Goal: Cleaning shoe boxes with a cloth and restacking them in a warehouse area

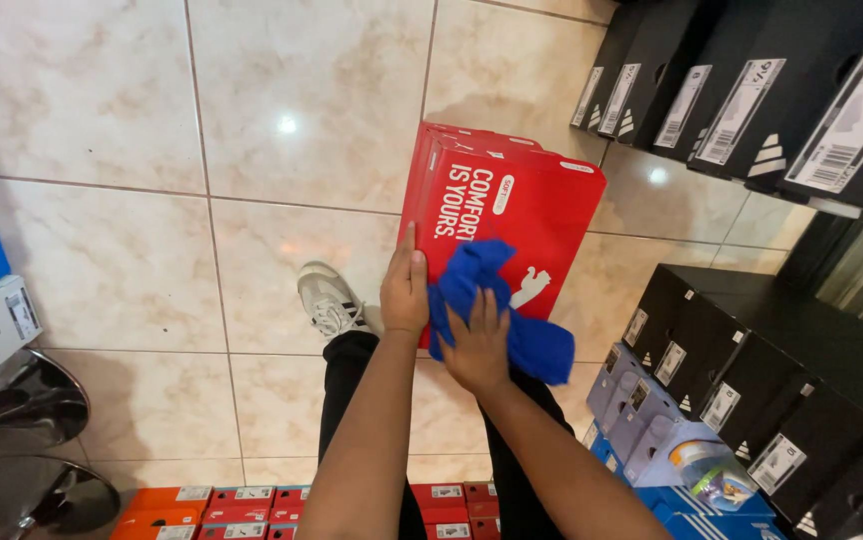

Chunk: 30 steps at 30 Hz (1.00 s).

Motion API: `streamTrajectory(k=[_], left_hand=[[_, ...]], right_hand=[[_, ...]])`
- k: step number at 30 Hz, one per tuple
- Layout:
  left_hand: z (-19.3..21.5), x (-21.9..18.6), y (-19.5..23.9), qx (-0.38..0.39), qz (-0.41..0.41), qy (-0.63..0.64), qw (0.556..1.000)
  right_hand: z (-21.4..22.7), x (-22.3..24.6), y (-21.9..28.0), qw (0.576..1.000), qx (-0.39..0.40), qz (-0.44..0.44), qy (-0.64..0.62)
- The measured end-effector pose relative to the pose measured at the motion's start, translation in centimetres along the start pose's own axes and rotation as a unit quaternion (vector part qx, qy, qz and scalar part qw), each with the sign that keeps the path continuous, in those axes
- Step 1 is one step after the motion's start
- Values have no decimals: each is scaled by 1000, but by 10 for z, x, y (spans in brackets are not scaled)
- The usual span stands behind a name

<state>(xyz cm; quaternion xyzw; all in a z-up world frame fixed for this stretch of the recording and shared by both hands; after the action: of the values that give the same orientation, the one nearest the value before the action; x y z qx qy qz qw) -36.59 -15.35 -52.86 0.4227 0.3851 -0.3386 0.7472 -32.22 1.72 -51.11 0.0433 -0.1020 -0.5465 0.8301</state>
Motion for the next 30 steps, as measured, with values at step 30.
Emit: streamTrajectory(k=[30], left_hand=[[-2, -5, -2, 1, 43, -81, 996]], right_hand=[[39, -142, -109, 831, -107, -377, -395]])
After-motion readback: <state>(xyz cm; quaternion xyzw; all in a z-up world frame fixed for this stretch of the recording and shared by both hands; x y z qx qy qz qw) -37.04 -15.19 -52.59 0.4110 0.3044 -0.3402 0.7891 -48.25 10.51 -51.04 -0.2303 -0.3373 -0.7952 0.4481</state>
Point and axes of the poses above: each hand's wrist, its own y-axis away from the middle knuckle, its own z-axis out of the back of the hand, x = y × z, the point moved 6 cm from there along -y, towards the middle knuckle, and after that the axes turned 8 degrees about -z, right-handed, at the moved point
